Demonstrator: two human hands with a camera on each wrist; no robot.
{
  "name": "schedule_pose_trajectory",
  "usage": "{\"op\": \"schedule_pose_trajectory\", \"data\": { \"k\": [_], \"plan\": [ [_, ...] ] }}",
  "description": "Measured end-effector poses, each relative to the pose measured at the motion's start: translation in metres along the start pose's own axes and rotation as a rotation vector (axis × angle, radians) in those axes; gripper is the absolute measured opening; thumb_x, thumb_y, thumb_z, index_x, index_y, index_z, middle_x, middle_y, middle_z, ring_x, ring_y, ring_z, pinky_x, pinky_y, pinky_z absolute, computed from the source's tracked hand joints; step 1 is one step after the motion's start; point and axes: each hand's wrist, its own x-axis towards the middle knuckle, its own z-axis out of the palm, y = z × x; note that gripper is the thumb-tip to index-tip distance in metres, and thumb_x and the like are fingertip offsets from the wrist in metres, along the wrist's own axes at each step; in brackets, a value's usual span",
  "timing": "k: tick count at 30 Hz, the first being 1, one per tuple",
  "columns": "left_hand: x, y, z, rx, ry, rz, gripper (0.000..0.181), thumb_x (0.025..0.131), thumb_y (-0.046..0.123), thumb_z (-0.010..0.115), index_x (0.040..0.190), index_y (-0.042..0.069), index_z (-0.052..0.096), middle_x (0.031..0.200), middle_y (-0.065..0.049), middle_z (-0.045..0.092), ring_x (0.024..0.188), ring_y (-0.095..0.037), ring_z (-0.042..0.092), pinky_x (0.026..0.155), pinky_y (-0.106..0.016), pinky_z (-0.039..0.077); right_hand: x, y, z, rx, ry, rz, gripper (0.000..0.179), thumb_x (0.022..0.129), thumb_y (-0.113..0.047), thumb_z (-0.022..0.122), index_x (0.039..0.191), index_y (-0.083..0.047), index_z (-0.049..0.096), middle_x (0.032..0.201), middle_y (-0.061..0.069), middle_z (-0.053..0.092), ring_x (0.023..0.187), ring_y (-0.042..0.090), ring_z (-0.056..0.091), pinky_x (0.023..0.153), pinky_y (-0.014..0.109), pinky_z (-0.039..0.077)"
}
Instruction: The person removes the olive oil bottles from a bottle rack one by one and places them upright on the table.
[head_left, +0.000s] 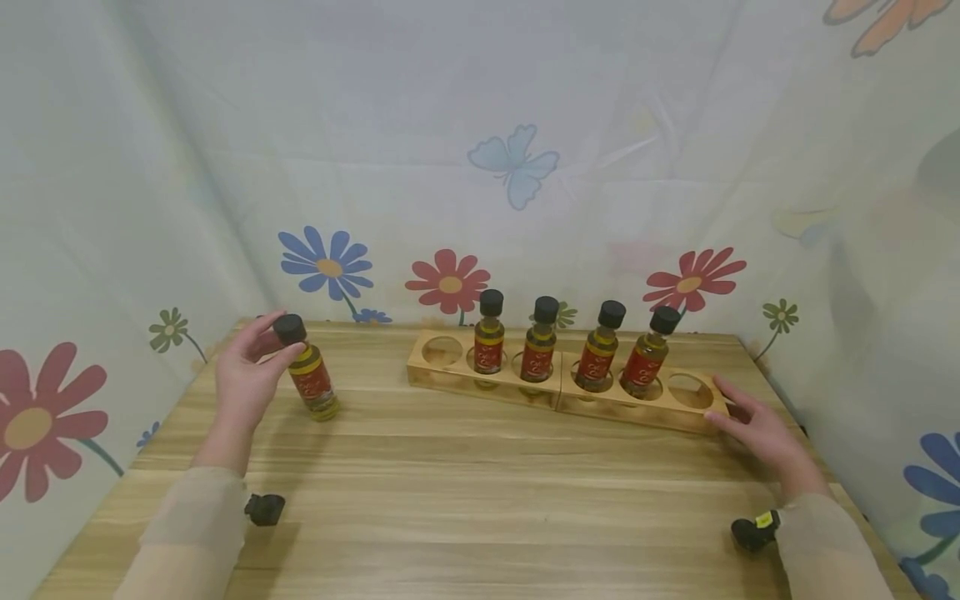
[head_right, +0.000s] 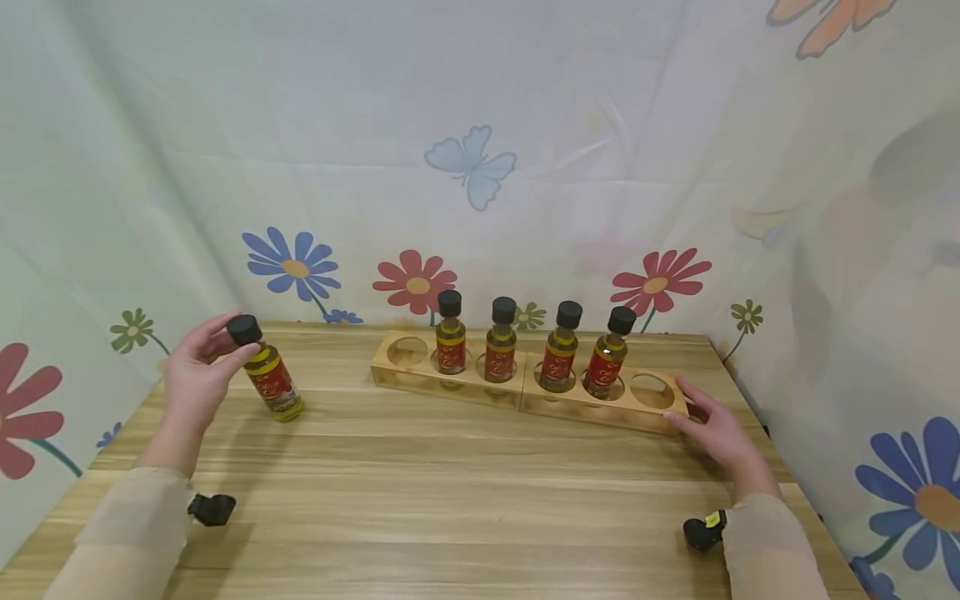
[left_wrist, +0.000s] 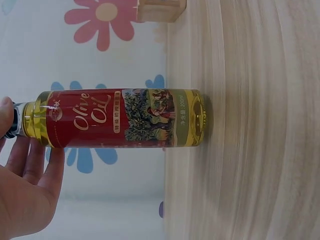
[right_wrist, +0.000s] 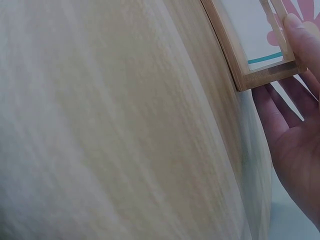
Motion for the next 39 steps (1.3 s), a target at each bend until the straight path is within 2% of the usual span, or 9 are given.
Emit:
{"op": "schedule_pose_trajectory", "data": {
  "k": [7, 18, 26, 33, 39],
  "plan": [
    [0.000, -0.004, -0.002, -0.013, 0.006, 0.010, 0.053, 0.088, 0.016, 0.078, 0.137, 0.019, 0.060, 0.099, 0.016, 0.066, 0.096, -0.001, 0.061, 0.080, -0.017, 0.048, 0.000, 0.001, 0.000, -0.015, -0.001, -0.008, 0.087, 0.097, -0.045, 0.061, 0.158, -0.008, 0.013, 0.156, 0.035, 0.014, 0.134, 0.059, 0.027, 0.106, 0.067, 0.028],
    [0.000, -0.004, -0.002, -0.031, 0.013, 0.020, 0.051, 0.088, 0.014, 0.077, 0.136, 0.018, 0.061, 0.099, 0.017, 0.065, 0.095, -0.001, 0.062, 0.080, -0.017, 0.047, 0.000, 0.002, 0.000, -0.005, 0.002, -0.002, 0.088, 0.096, -0.046, 0.062, 0.158, -0.008, 0.013, 0.157, 0.033, 0.013, 0.135, 0.058, 0.027, 0.106, 0.066, 0.028],
    [0.001, -0.011, -0.003, -0.095, 0.023, 0.037, 0.052, 0.085, 0.007, 0.079, 0.135, 0.014, 0.062, 0.106, 0.013, 0.065, 0.097, -0.003, 0.063, 0.080, -0.013, 0.049, 0.000, -0.001, 0.001, -0.005, -0.001, 0.021, 0.089, 0.096, -0.049, 0.061, 0.159, -0.010, 0.011, 0.157, 0.033, 0.012, 0.135, 0.059, 0.025, 0.107, 0.067, 0.028],
    [0.002, -0.013, -0.003, -0.087, 0.002, 0.073, 0.053, 0.085, 0.007, 0.078, 0.135, 0.012, 0.061, 0.108, 0.013, 0.065, 0.098, -0.003, 0.063, 0.081, -0.012, 0.050, 0.000, -0.002, 0.001, -0.012, 0.000, 0.022, 0.089, 0.096, -0.049, 0.061, 0.159, -0.010, 0.011, 0.157, 0.034, 0.012, 0.135, 0.059, 0.025, 0.106, 0.067, 0.028],
    [0.001, -0.012, -0.004, -0.039, -0.017, 0.089, 0.055, 0.086, 0.008, 0.078, 0.137, 0.014, 0.059, 0.105, 0.015, 0.063, 0.097, -0.001, 0.061, 0.081, -0.011, 0.049, 0.000, -0.001, 0.001, 0.001, 0.001, 0.018, 0.089, 0.096, -0.048, 0.061, 0.159, -0.010, 0.012, 0.157, 0.033, 0.011, 0.136, 0.059, 0.024, 0.107, 0.067, 0.026]
  ]
}}
